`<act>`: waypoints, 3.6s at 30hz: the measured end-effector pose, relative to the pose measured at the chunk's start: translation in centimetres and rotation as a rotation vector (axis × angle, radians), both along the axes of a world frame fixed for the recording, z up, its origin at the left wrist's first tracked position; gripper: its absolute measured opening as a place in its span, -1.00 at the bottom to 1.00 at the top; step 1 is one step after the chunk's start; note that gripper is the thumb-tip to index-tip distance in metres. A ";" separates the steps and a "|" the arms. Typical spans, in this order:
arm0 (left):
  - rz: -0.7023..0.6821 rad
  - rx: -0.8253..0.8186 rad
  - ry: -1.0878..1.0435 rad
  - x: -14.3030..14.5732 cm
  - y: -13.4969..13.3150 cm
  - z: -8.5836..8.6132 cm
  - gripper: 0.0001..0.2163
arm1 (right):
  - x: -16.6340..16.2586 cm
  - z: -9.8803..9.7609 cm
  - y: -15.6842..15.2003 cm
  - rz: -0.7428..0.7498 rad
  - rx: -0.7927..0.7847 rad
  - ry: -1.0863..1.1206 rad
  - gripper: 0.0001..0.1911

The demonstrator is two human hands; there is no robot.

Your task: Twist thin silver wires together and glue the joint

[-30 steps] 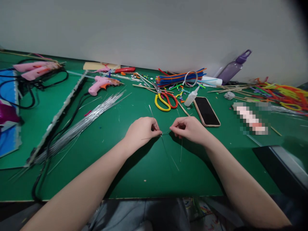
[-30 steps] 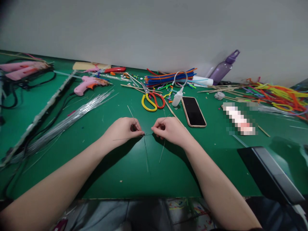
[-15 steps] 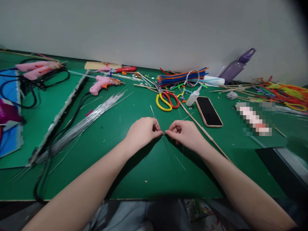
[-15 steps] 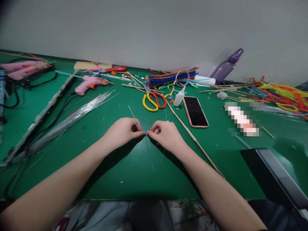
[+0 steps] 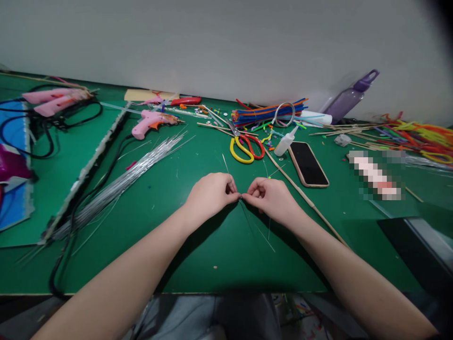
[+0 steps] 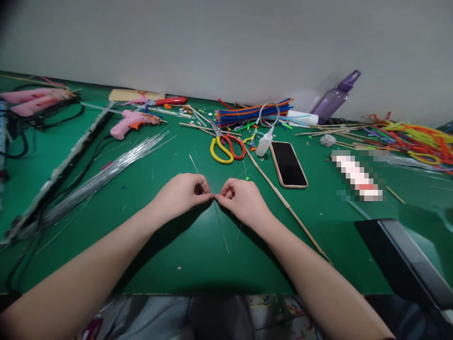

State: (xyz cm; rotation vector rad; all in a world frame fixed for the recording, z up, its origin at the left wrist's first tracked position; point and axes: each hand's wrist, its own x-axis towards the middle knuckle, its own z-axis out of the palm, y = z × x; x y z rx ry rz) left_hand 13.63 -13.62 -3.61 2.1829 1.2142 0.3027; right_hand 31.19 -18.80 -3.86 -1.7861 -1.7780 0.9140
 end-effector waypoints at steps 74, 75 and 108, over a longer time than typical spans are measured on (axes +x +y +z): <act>0.061 -0.098 -0.192 0.1 0.5 -0.4 -0.72 | 2.0 1.3 1.0 -0.009 -0.179 0.396 -0.68; 0.068 -0.143 -0.240 0.2 0.6 -0.6 -0.71 | 2.1 1.3 1.0 -0.021 -0.174 0.418 -0.69; -0.063 -0.020 -0.194 0.1 0.4 -0.5 -0.80 | 1.5 1.0 1.1 -0.069 -0.071 0.491 -0.77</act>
